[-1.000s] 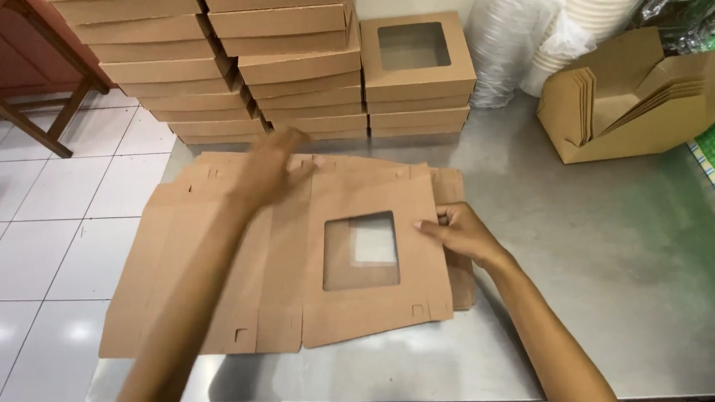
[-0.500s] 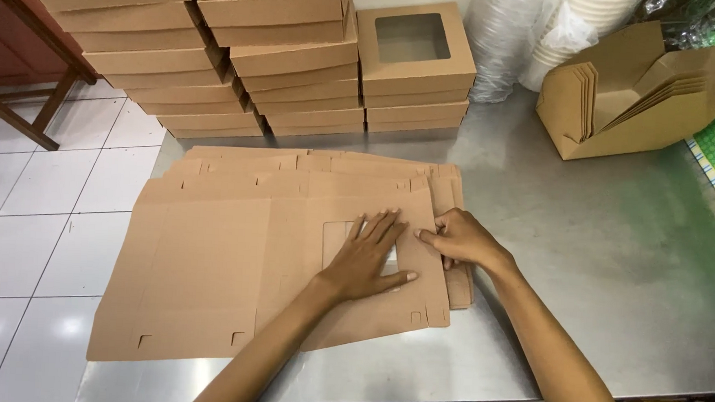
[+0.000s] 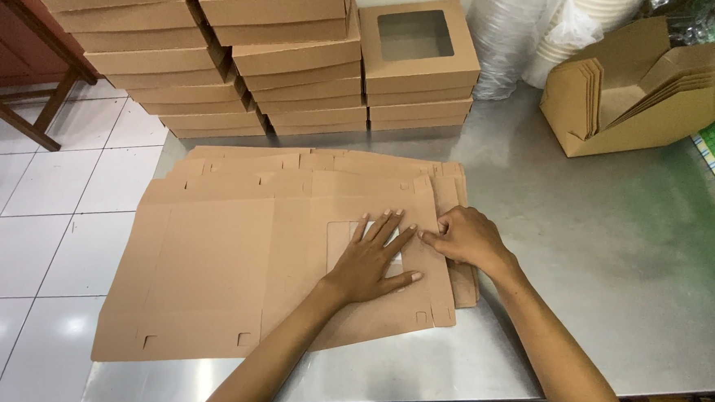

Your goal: The person folds flat cardboard box blanks on a metal table, pressing the flaps to form creases and assemble the boxes. The person handles multiple blanks one at a time, folding side flaps and top/bottom flaps to create finished boxes.

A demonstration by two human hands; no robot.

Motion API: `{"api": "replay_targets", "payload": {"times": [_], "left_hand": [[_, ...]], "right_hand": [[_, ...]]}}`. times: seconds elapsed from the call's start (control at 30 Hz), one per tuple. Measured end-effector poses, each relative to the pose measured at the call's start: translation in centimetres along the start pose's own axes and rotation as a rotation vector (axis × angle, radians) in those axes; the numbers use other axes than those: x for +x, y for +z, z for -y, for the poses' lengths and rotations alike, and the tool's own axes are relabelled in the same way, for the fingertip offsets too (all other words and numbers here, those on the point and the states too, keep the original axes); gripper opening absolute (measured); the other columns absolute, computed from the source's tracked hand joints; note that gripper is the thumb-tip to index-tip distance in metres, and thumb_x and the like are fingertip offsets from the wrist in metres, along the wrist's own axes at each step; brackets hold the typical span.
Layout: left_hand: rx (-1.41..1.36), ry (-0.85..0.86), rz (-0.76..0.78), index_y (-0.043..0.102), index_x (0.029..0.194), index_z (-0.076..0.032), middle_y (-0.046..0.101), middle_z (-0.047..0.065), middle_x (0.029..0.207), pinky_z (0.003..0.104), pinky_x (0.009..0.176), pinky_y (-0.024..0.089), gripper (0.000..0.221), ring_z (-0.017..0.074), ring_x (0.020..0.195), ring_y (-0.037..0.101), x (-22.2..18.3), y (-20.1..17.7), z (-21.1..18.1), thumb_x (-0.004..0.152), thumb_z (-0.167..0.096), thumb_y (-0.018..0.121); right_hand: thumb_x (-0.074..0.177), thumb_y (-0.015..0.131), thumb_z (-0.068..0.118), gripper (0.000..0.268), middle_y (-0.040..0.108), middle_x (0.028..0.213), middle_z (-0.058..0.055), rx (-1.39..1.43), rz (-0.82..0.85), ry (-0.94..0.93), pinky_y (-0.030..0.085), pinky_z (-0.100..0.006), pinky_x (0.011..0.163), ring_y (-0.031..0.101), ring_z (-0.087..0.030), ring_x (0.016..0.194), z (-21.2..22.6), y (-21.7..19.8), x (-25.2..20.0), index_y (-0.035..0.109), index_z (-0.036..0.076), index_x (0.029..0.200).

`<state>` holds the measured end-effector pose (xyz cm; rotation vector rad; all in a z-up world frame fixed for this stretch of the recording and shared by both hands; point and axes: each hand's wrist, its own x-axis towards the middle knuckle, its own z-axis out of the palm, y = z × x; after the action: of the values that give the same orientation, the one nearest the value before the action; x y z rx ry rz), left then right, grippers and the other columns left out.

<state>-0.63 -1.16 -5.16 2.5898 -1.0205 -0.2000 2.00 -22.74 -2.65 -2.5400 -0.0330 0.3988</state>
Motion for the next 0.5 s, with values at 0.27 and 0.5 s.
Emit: {"api": "replay_targets", "payload": {"times": [0.27, 0.5], "left_hand": [[0.051, 0.012, -0.031, 0.037, 0.156, -0.015, 0.031, 0.017, 0.162, 0.058, 0.124, 0.010, 0.082, 0.0345, 0.154, 0.022, 0.2, 0.6, 0.4, 0.093, -0.067, 0.048], [0.064, 0.020, -0.037, 0.038, 0.155, -0.014, 0.031, 0.018, 0.163, 0.059, 0.124, 0.012, 0.083, 0.0355, 0.153, 0.023, 0.1, 0.5, 0.4, 0.093, -0.068, 0.047]], "right_hand": [[0.088, 0.059, 0.025, 0.037, 0.060, 0.046, -0.009, -0.088, -0.155, -0.159, 0.047, -0.034, 0.047, 0.063, -0.028, 0.046, 1.5, 1.7, -0.3, 0.057, 0.011, 0.054], [0.089, 0.060, 0.031, 0.035, 0.067, 0.055, -0.015, -0.059, -0.153, -0.192, 0.050, -0.038, 0.052, 0.068, -0.032, 0.057, 2.6, 0.8, -1.4, 0.061, 0.006, 0.065]]}}
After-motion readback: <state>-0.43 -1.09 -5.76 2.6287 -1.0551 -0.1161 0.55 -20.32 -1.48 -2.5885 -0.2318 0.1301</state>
